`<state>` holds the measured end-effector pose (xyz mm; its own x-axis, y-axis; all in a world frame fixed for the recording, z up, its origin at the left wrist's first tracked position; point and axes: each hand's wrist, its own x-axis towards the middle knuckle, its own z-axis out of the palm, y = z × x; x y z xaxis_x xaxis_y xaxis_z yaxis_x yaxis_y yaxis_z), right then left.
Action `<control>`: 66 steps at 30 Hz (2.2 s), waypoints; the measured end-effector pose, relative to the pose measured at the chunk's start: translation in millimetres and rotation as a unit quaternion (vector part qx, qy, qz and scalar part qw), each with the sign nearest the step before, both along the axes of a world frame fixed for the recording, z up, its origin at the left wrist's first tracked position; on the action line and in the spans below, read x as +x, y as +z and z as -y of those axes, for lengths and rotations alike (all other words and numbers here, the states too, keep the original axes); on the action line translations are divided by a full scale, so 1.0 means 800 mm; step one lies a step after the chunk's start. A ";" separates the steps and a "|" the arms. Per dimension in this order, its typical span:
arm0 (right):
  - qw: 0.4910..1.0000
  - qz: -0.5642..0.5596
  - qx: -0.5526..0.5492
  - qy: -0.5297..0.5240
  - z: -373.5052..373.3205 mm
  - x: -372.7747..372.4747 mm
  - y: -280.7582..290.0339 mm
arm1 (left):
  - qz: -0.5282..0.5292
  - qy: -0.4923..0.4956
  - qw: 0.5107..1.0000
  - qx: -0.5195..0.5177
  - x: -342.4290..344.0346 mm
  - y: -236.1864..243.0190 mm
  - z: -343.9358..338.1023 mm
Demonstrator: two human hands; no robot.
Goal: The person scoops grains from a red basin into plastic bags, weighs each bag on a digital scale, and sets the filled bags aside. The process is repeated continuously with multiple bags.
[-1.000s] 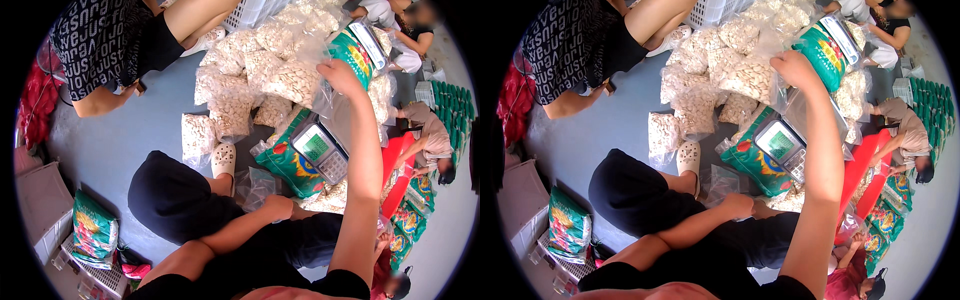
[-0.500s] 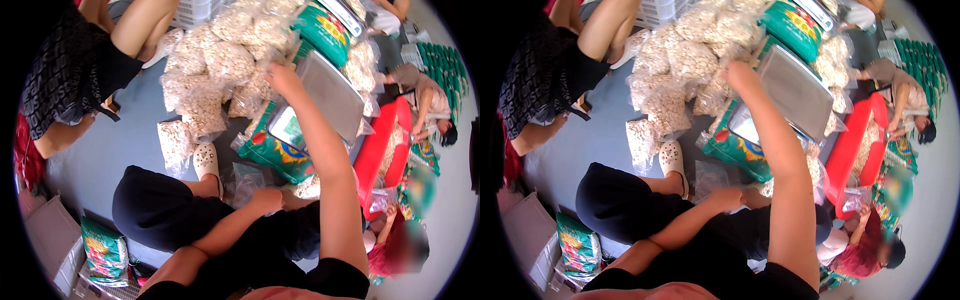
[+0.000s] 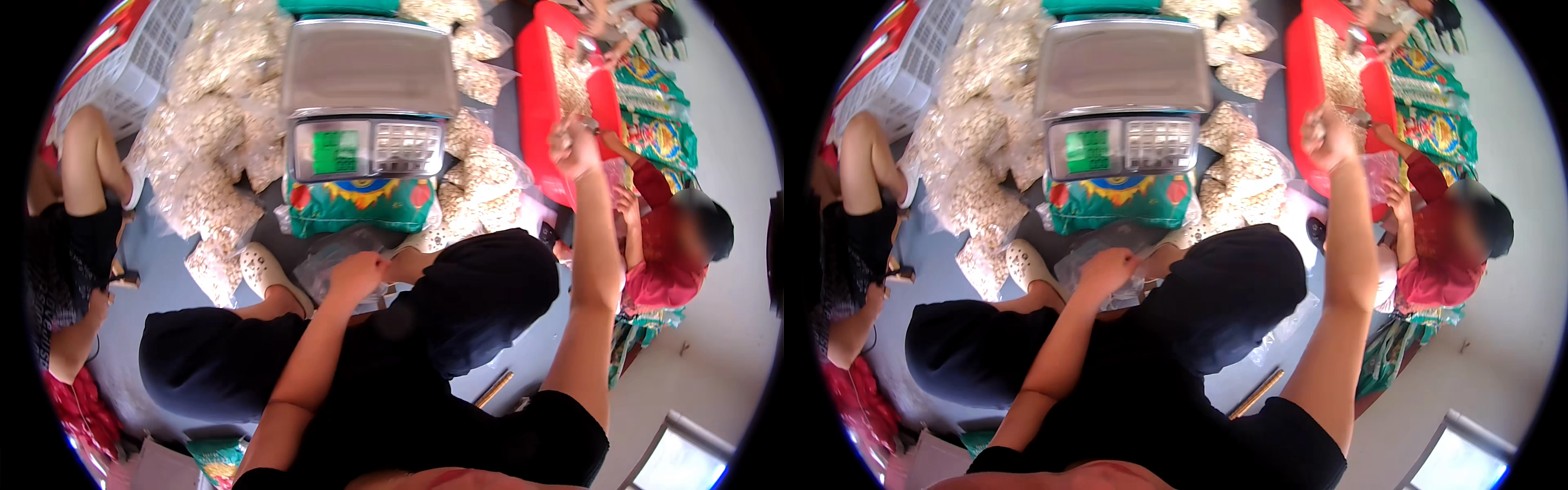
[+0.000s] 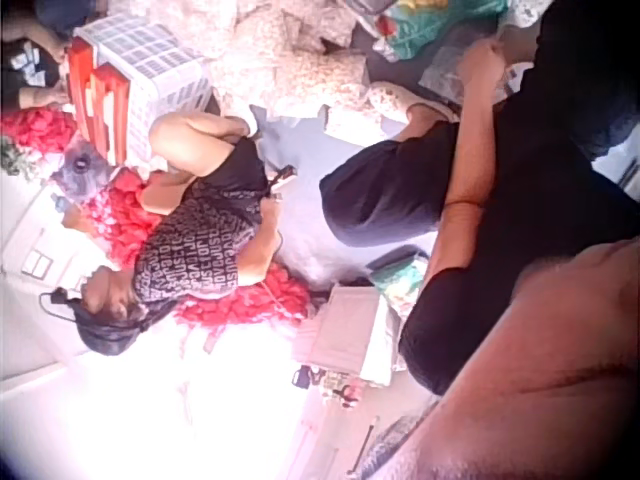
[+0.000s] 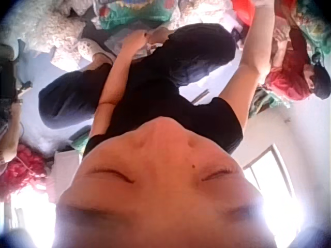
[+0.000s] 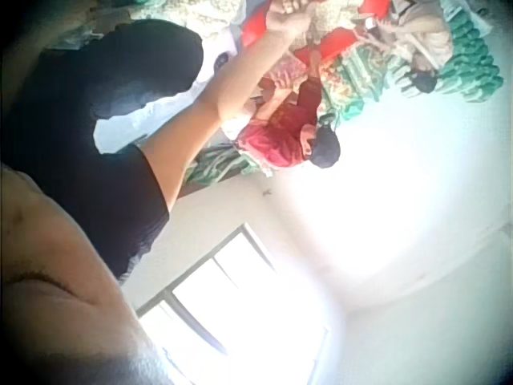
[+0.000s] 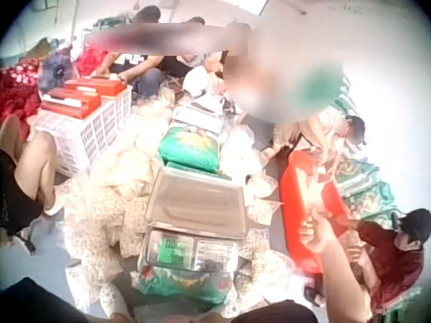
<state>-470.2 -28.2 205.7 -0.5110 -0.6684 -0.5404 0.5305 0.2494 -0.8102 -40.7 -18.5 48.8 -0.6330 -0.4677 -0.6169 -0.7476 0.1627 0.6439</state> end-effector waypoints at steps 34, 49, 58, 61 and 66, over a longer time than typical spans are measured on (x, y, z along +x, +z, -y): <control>0.530 -0.673 0.372 0.357 -0.110 -0.057 -0.180 | -0.065 -0.071 0.986 0.137 -0.363 -0.175 -0.047; 0.924 -0.372 -0.037 0.079 0.071 0.069 0.119 | -0.371 0.198 0.890 0.177 -0.148 0.254 0.144; 0.823 -0.528 0.122 0.169 0.228 0.102 -0.082 | -0.216 0.384 0.856 0.272 -0.085 0.153 0.284; 0.855 -0.481 0.132 0.142 0.228 0.109 -0.112 | -0.232 0.409 0.850 0.235 -0.080 0.133 0.274; 0.693 -0.698 0.099 0.148 0.182 0.159 -0.009 | -0.257 0.164 0.952 0.023 -0.018 0.138 0.158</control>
